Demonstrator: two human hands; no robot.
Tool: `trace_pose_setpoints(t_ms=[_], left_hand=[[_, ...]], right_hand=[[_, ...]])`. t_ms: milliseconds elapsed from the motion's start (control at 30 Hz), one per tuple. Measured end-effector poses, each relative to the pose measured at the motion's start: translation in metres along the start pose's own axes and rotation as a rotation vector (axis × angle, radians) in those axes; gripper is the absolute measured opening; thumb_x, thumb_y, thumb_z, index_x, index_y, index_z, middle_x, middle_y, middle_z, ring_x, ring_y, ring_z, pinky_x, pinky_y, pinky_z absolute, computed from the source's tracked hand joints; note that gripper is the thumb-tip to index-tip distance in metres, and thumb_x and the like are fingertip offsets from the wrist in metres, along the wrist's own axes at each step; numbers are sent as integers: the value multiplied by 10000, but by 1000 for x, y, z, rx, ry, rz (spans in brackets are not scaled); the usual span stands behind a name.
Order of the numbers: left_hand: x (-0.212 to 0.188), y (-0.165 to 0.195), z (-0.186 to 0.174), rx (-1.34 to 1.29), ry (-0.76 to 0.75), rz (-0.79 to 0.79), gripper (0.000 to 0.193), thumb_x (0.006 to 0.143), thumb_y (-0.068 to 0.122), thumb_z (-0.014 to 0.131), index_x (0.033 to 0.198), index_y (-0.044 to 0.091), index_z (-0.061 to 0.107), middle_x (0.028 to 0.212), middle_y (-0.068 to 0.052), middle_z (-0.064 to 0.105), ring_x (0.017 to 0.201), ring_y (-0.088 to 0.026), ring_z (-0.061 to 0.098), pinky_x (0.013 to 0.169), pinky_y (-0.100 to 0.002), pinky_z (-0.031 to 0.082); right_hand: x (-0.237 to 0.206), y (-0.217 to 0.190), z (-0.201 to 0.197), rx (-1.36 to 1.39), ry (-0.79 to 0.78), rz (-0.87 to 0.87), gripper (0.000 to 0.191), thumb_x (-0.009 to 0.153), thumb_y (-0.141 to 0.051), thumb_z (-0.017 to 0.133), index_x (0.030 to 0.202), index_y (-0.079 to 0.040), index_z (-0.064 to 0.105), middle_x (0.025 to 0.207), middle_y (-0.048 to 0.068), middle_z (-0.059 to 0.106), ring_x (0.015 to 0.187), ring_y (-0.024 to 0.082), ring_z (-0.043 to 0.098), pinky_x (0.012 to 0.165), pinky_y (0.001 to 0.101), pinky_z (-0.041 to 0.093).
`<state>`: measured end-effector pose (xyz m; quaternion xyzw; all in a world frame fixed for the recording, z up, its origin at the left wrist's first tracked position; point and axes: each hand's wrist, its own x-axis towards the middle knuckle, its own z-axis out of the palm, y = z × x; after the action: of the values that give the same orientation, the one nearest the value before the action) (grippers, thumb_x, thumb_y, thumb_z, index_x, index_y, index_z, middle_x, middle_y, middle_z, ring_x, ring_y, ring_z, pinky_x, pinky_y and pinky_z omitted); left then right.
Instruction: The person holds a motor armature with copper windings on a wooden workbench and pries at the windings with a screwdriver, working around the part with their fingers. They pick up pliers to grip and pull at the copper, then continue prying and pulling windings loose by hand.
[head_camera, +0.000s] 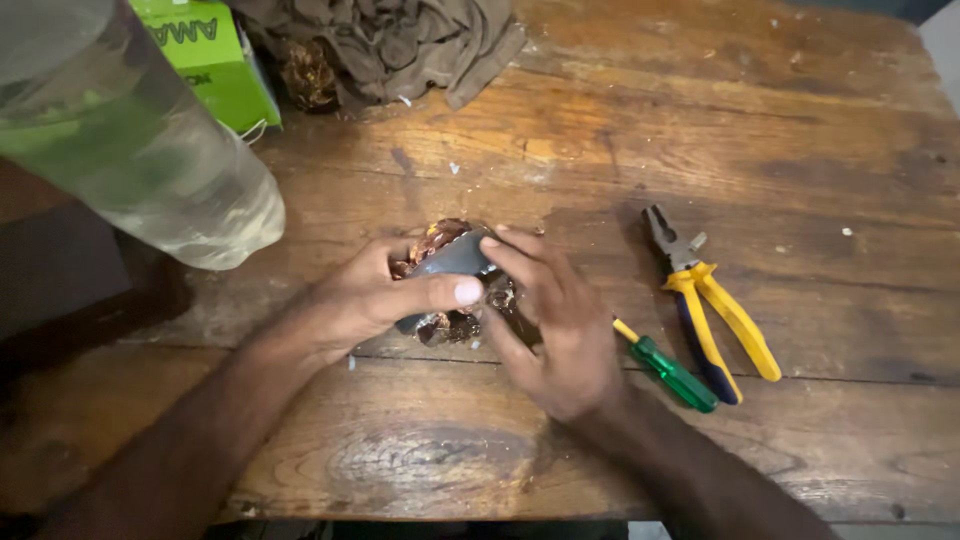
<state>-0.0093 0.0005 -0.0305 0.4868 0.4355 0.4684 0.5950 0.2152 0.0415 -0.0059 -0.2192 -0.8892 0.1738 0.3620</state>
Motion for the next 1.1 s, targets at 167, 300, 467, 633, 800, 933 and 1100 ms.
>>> trace_pose_setpoints(t_ms=[167, 300, 467, 633, 800, 933, 1100], left_hand=[[1, 0, 1, 44, 18, -84, 489, 816, 367, 801, 1100, -23, 719, 869, -70, 718, 754, -131, 672, 606, -272, 518], [0, -1, -1, -7, 3, -103, 483, 796, 349, 819, 1074, -31, 713, 860, -71, 712, 745, -136, 668, 604, -279, 526], [0, -3, -1, -101, -49, -45, 437, 825, 310, 848, 1041, -39, 696, 861, -91, 695, 751, -152, 664, 644, -292, 546], [5, -4, -9, -6, -33, -10, 404, 866, 347, 790, 1040, -3, 690, 857, -54, 686, 749, -140, 663, 668, -296, 578], [6, -8, -18, 107, 32, -8, 415, 895, 387, 731, 1060, 8, 706, 887, -55, 721, 768, -142, 684, 674, -306, 601], [5, -6, -22, 165, 8, 88, 421, 915, 380, 744, 1093, -1, 723, 946, -77, 744, 827, -137, 701, 745, -303, 598], [5, 0, -18, 214, -20, 170, 397, 942, 383, 751, 1037, -2, 747, 913, -64, 723, 793, -110, 670, 711, -289, 561]], right_hand=[[-2, 1, -1, 2, -14, -9, 598, 877, -99, 775, 1414, -63, 516, 1430, 195, 569, 1301, 375, 616, 1078, 463, 513], [-4, 1, -2, 17, -14, -9, 606, 875, -74, 764, 1428, -77, 516, 1431, 188, 567, 1312, 370, 613, 1083, 454, 523], [-5, -1, -1, -8, 6, -1, 617, 879, -85, 786, 1434, -85, 519, 1422, 178, 567, 1301, 365, 624, 1066, 435, 537], [-3, 0, 2, -28, -14, 1, 626, 902, -146, 805, 1445, -85, 499, 1419, 169, 568, 1274, 343, 637, 1046, 423, 549], [-3, 0, 1, 5, -49, 2, 685, 916, -176, 801, 1479, -49, 431, 1467, 200, 531, 1334, 358, 594, 1103, 442, 521], [-2, -1, 2, 34, -70, -30, 772, 920, -180, 799, 1523, -33, 341, 1487, 239, 494, 1382, 373, 557, 1150, 446, 501], [11, 0, 6, 23, -79, -22, 909, 865, -199, 838, 1561, -28, 279, 1464, 258, 510, 1340, 375, 558, 1141, 478, 480]])
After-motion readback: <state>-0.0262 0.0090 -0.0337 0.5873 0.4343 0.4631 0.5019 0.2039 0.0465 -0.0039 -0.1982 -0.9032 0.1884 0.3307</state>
